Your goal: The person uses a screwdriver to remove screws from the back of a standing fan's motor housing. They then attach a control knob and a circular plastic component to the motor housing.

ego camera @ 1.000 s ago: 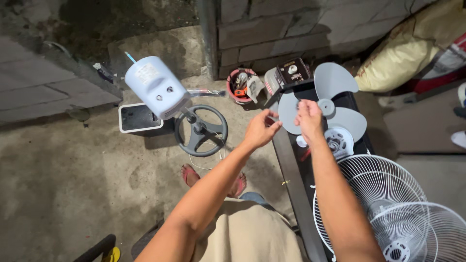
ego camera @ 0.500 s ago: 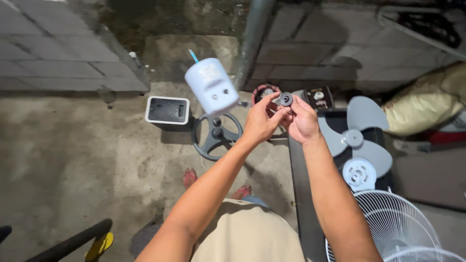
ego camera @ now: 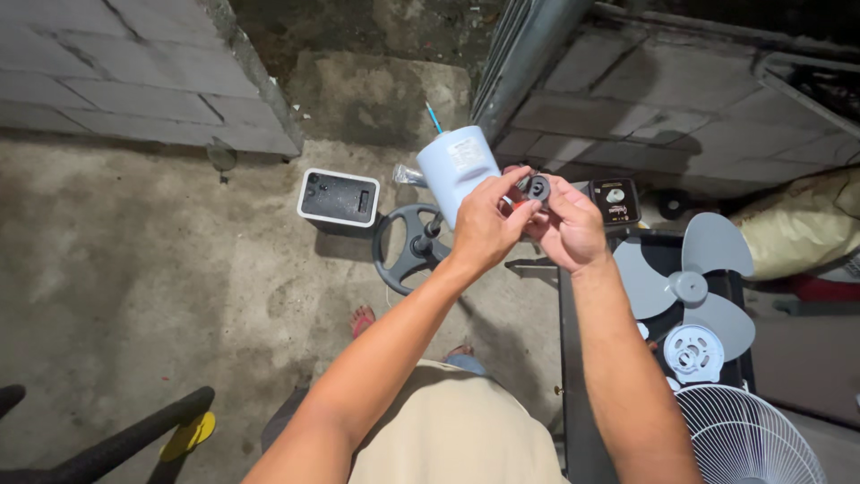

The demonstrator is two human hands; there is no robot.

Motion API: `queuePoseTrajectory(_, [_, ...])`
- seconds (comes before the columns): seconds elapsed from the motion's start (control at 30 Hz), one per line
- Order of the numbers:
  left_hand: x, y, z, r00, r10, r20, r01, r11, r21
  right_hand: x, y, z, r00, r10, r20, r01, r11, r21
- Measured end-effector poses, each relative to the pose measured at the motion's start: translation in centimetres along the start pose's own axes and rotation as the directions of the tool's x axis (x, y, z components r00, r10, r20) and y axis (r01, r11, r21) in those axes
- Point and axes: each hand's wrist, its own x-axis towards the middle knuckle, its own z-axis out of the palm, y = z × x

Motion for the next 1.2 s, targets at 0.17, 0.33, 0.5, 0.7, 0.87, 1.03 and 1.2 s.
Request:
queuePoseTrajectory(0.17, [0.9,-1.4,-3.7,0.991,-0.031,-0.130,0.028,0.999,-0.026,0.7,0.3,-0.8,0.998,-0.036,0.054,0.042,0.992,-0.122])
queuePoseTrajectory(0.33, [2.5,-2.6,-6.9,0.973,-0.083,-0.217,0.095,0.994,0.044,1.2,0.3,-0.1,0.999,0.038,-0.035,-0.046,0.963,-0.264])
queuePoseTrajectory(0.5, [3.2,-3.6,-7.5,0.956,0.049,-0.288,0.026,0.968,0.249,2.2,0.3,0.1,0.996,0.051,-0.080,-0.082,0.886,-0.457])
queuePoseTrajectory(0.7, [3.7,-5.3,-7.7,0.962,-0.045,-0.268,0.124,0.950,0.285,2.9,0.2,1.0,0.997,0.020,-0.079,-0.067,0.756,-0.651])
queuePoseTrajectory(0.87, [4.2,-6.3,-7.4,0.972,-0.111,-0.208,0.163,0.954,0.252,3.0,-0.1,2.2,0.994,0.008,-0.105,-0.082,0.678,-0.730])
queuePoseTrajectory(1.03, [4.6,-6.4,-7.3,0.976,-0.150,-0.159,0.185,0.954,0.236,3.0,-0.3,4.6,0.988,-0.049,-0.145,-0.101,0.506,-0.856])
queuePoseTrajectory(1.2, [5.3,-6.2,-7.2,0.981,-0.152,-0.120,0.179,0.945,0.274,2.6,-0.7,7.6,0.980,-0.200,0.005,0.009,0.020,-1.000])
